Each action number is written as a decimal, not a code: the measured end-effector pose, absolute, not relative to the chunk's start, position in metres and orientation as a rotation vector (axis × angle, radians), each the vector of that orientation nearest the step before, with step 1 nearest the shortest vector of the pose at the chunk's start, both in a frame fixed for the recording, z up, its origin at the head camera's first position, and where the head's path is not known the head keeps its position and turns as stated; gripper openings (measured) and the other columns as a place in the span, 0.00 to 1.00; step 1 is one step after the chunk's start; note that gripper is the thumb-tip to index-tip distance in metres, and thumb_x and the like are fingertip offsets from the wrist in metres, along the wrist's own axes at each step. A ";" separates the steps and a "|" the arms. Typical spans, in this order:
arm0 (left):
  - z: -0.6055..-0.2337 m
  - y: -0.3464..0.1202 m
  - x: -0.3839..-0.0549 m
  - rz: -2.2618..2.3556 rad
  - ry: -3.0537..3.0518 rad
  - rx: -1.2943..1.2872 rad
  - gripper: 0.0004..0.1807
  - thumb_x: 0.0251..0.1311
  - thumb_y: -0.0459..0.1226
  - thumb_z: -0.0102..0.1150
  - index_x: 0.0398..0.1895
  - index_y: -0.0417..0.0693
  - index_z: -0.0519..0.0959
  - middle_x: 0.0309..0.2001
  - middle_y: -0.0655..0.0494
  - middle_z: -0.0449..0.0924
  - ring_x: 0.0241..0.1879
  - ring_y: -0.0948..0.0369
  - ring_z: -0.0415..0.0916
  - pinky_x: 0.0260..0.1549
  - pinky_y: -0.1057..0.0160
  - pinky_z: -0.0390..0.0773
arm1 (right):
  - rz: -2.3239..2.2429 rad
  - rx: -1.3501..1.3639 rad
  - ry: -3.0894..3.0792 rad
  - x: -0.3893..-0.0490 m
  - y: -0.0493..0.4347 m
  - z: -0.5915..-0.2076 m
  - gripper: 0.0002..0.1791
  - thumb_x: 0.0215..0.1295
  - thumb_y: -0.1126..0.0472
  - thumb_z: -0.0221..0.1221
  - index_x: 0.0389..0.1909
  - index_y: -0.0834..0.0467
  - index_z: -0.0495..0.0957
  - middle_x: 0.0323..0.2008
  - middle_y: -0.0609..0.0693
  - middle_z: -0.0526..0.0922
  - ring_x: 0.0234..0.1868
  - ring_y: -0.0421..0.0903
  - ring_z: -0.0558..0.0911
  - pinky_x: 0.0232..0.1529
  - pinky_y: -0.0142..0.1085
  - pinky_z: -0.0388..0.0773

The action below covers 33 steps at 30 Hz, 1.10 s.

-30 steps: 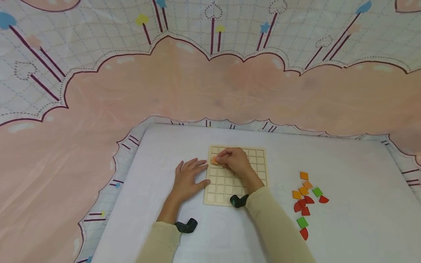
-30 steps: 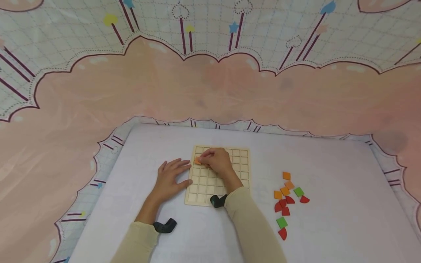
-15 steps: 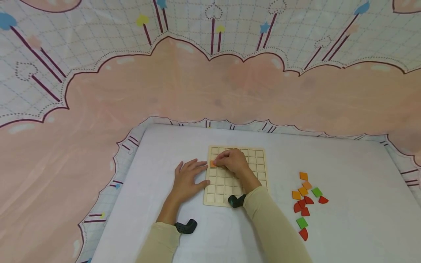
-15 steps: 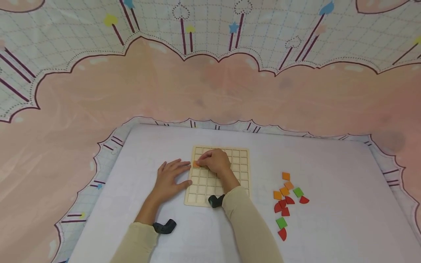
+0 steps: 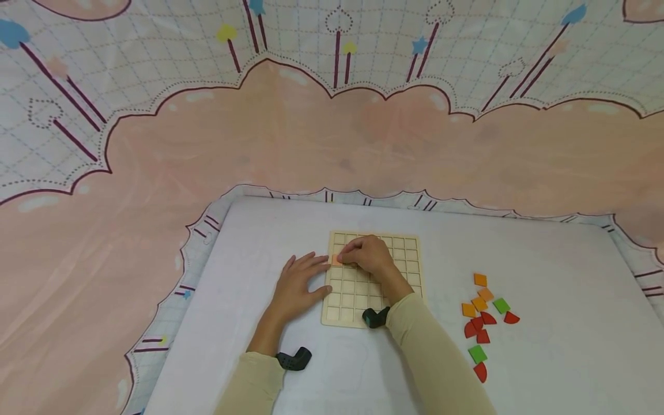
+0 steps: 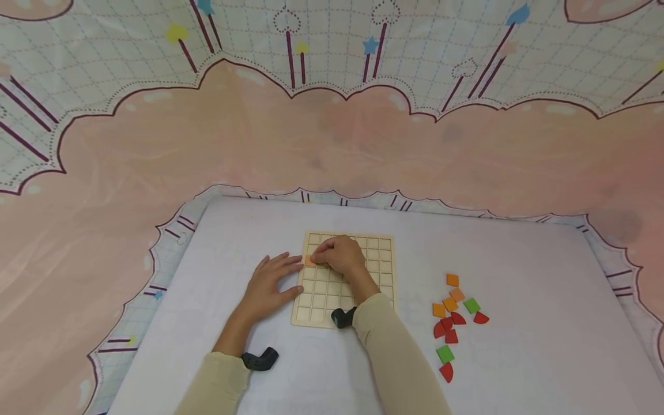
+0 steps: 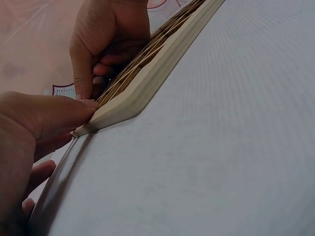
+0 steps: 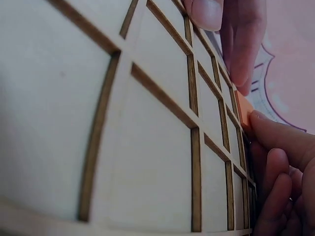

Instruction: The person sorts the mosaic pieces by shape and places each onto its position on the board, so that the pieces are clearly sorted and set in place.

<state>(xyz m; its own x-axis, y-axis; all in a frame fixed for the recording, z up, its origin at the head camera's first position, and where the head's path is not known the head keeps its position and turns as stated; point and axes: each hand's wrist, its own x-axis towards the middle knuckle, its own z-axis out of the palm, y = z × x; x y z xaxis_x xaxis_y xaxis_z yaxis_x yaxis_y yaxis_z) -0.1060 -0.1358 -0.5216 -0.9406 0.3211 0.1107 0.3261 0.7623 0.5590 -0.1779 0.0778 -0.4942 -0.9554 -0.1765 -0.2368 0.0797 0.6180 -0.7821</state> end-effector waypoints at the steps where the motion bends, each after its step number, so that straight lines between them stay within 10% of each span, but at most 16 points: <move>1: -0.521 -0.136 -0.106 -0.946 -2.940 -0.543 0.27 0.58 0.48 0.69 0.61 0.55 0.82 0.71 0.61 0.75 0.77 0.52 0.62 0.78 0.38 0.49 | -1.257 -0.086 2.555 -0.178 0.078 -0.494 0.07 0.54 0.49 0.74 0.30 0.48 0.91 0.37 0.43 0.90 0.45 0.45 0.82 0.51 0.40 0.77; 12: -0.524 -0.135 -0.106 -0.971 -2.925 -0.565 0.24 0.58 0.47 0.69 0.59 0.55 0.83 0.71 0.61 0.74 0.77 0.53 0.62 0.76 0.38 0.52 | -1.287 -0.099 2.501 -0.178 0.081 -0.491 0.07 0.55 0.50 0.74 0.30 0.48 0.90 0.20 0.42 0.83 0.27 0.42 0.79 0.35 0.34 0.74; 33: -0.521 -0.134 -0.106 -0.993 -2.926 -0.542 0.23 0.58 0.47 0.69 0.58 0.56 0.83 0.71 0.61 0.74 0.76 0.53 0.62 0.75 0.37 0.52 | -1.293 -0.084 2.521 -0.178 0.079 -0.494 0.07 0.55 0.50 0.74 0.29 0.49 0.89 0.19 0.43 0.83 0.25 0.42 0.78 0.34 0.34 0.72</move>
<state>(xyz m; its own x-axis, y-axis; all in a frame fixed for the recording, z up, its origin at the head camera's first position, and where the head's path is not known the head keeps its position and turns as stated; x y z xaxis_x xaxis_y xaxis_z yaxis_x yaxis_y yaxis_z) -0.1057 -0.1338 -0.5208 -0.9403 0.3208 0.1140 0.3240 0.7399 0.5896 -0.1778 0.0791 -0.4938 -0.9514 -0.1896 -0.2428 0.0865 0.5920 -0.8013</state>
